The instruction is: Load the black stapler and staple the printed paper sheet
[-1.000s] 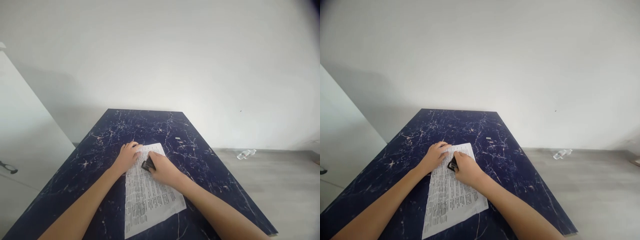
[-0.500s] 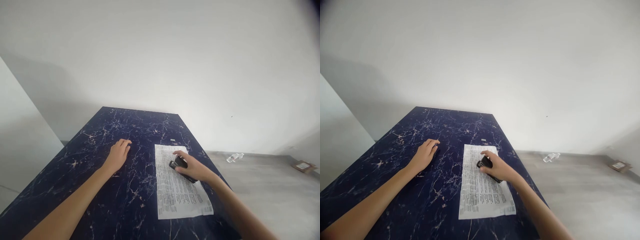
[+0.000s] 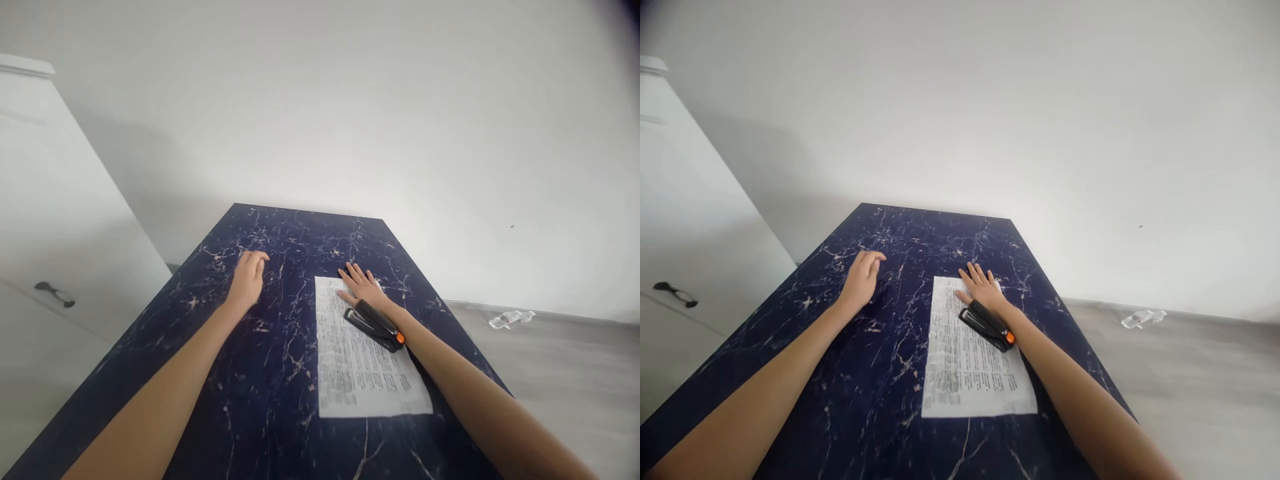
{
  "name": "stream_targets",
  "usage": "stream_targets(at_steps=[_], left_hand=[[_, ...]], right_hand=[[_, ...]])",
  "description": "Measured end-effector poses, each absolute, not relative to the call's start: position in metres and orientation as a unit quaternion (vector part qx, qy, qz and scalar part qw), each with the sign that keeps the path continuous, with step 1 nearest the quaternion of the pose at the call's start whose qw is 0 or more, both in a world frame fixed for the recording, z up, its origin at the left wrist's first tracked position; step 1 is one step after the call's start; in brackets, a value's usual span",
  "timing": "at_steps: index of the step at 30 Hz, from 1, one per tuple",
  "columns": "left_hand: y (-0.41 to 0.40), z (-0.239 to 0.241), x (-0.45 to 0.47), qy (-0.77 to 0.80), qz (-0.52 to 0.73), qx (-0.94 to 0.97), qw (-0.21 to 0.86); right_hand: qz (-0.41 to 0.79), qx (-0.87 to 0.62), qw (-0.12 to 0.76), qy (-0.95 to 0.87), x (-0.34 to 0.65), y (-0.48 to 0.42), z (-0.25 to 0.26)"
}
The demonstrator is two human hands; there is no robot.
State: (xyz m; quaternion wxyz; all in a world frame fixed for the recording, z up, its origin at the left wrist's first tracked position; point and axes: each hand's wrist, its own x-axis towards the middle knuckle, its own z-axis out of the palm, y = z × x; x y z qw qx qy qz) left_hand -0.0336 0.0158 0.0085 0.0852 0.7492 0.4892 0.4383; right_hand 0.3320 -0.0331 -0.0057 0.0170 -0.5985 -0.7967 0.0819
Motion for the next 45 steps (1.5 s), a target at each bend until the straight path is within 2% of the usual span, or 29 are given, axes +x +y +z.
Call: stream_targets(at_steps=[7,13,16,19,24,27,29,32,35,37,40,43,45], left_hand=[[0.044,0.003,-0.109,0.588,0.668,0.454,0.033],[0.043,0.001,-0.127,0.603,0.698,0.386,-0.017],[0.043,-0.001,-0.133,0.612,0.701,0.364,-0.037],[0.043,-0.001,-0.135,0.612,0.700,0.366,-0.050],[0.033,0.008,-0.115,0.584,0.686,0.432,-0.037],[0.021,0.016,-0.089,0.530,0.641,0.555,0.008],[0.011,0.020,-0.070,0.470,0.569,0.672,0.063],[-0.003,0.024,-0.047,0.361,0.393,0.828,0.171],[-0.016,0.026,-0.034,0.307,0.224,0.894,0.239],[-0.024,0.026,-0.028,0.296,0.150,0.910,0.247],[-0.033,0.022,-0.016,0.296,0.104,0.921,0.231],[-0.040,0.014,-0.001,0.302,0.101,0.925,0.208],[-0.042,0.010,0.007,0.317,0.109,0.922,0.194]], right_hand=[[0.099,-0.544,0.035,-0.832,0.189,0.017,-0.002],[0.102,-0.471,0.055,-0.875,0.078,0.049,-0.002],[0.063,-0.389,0.092,-0.914,0.063,0.056,-0.008],[0.085,-0.282,0.086,-0.952,0.071,0.057,-0.017],[0.114,-0.265,0.087,-0.953,0.110,0.045,-0.027],[0.112,-0.281,0.101,-0.948,0.148,0.029,-0.027],[0.116,-0.305,0.108,-0.939,0.179,0.017,-0.025],[0.141,-0.341,0.116,-0.922,0.225,0.001,-0.018],[0.177,-0.368,0.142,-0.902,0.259,-0.012,-0.004],[0.198,-0.414,0.203,-0.865,0.273,-0.025,0.011],[0.222,-0.504,0.287,-0.784,0.286,-0.062,0.036],[0.277,-0.524,0.239,-0.769,0.290,-0.113,0.051],[0.265,-0.540,0.229,-0.765,0.289,-0.138,0.050]])
